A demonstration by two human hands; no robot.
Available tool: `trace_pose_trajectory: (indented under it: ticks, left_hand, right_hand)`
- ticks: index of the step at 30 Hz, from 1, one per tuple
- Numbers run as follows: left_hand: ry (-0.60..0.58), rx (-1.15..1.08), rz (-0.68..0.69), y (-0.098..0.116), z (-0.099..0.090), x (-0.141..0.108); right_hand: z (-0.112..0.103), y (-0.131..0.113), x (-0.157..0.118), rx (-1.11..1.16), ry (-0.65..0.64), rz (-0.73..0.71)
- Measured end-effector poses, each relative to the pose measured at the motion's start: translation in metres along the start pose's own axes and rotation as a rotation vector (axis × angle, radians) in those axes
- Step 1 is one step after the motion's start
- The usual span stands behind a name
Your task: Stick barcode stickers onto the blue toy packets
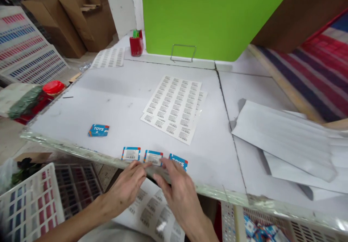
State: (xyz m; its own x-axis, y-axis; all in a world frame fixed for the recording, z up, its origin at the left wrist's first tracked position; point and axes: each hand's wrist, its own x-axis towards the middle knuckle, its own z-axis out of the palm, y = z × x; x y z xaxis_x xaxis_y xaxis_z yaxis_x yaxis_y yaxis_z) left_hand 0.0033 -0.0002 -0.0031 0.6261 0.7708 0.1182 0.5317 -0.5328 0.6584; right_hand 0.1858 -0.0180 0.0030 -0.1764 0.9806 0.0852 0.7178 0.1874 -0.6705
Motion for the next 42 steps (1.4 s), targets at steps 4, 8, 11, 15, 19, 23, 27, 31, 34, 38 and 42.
trace_pose_trajectory:
  ticks: [4, 8, 11, 15, 19, 23, 27, 31, 34, 38, 42]
  left_hand:
    - [-0.002, -0.180, -0.106, 0.010, -0.019, -0.008]
    - [-0.014, -0.108, -0.019, 0.013, -0.020, -0.001]
    - [-0.040, 0.015, 0.065, 0.007, -0.007, 0.012]
    - [-0.052, 0.159, -0.001, 0.000, 0.006, 0.018]
    - [0.011, -0.007, -0.061, 0.011, -0.011, 0.010]
    - [0.025, -0.347, -0.271, 0.022, -0.039, 0.002]
    - [-0.030, -0.857, -0.574, 0.017, -0.045, 0.000]
    - [-0.202, -1.072, -0.683, 0.012, -0.043, 0.006]
    - [-0.273, -0.954, -0.712, 0.013, -0.043, 0.012]
    - [-0.244, -0.812, -0.724, 0.017, -0.041, 0.016]
    - [-0.175, -0.684, -0.632, 0.022, -0.034, 0.017]
  right_hand:
    - [-0.001, -0.006, -0.020, 0.154, 0.039, 0.023]
    - [-0.001, 0.000, 0.005, -0.088, 0.212, 0.071]
    - [0.005, 0.008, 0.025, -0.307, 0.176, 0.076]
    - [0.010, 0.011, 0.024, -0.363, 0.172, 0.074]
    - [-0.005, 0.004, 0.001, -0.047, 0.147, 0.028]
    - [-0.015, -0.003, -0.025, 0.224, -0.095, 0.080]
    - [-0.010, -0.006, -0.033, 0.298, -0.098, 0.165]
    - [-0.011, -0.010, -0.029, 0.312, -0.132, 0.125]
    - [-0.015, -0.012, -0.030, 0.304, -0.182, 0.098]
    - [-0.015, -0.011, -0.033, 0.329, -0.184, 0.084]
    - [-0.007, -0.010, -0.035, 0.361, 0.008, 0.074]
